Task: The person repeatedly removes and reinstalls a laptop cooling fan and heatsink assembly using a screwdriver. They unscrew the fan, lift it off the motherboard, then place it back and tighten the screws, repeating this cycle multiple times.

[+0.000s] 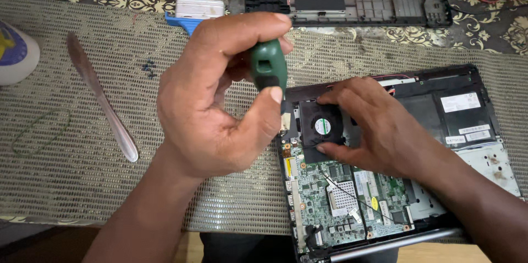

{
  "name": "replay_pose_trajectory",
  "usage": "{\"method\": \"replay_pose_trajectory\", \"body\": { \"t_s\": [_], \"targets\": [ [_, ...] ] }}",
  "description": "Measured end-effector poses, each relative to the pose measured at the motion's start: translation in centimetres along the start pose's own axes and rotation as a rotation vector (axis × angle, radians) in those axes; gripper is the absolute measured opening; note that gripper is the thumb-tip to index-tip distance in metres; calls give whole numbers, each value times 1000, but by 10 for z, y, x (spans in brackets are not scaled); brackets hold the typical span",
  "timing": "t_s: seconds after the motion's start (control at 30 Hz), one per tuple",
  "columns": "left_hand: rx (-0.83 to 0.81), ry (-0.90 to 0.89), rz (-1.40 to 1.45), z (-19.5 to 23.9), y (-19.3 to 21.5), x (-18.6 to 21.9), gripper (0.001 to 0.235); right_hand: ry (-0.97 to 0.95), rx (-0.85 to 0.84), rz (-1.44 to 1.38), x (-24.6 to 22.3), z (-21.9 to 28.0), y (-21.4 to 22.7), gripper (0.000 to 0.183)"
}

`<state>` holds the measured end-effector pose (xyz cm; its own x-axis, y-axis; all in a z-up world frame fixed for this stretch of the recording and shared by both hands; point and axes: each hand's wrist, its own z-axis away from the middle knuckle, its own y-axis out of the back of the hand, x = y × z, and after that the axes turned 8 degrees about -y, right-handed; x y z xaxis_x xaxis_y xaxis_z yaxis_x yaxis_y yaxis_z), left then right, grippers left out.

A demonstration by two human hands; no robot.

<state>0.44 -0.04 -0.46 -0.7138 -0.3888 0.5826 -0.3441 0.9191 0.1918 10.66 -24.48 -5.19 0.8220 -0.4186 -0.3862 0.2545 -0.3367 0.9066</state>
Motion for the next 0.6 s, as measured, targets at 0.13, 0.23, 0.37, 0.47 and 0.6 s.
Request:
{"method": "replay_pose_trajectory", "body": {
  "t_s": [0.13,0.23,0.37,0.47,0.6],
  "targets": [
    [-4,-12,28,1,1,-2,39,-18,-29,-8,3,0,1,68],
    [9,31,50,1,1,-1,39,-14,-30,-25,6,1,-1,68],
    [-3,-4,5,0,1,0,36,-50,-37,-18,10,1,-4,75],
    [-15,12,-12,0,2,3,36,-16,-4,-42,7,-1,-4,75],
    [-21,16,-12,-1,2,4,36,-5,14,-64,8,-1,-5,75]
  ]
}}
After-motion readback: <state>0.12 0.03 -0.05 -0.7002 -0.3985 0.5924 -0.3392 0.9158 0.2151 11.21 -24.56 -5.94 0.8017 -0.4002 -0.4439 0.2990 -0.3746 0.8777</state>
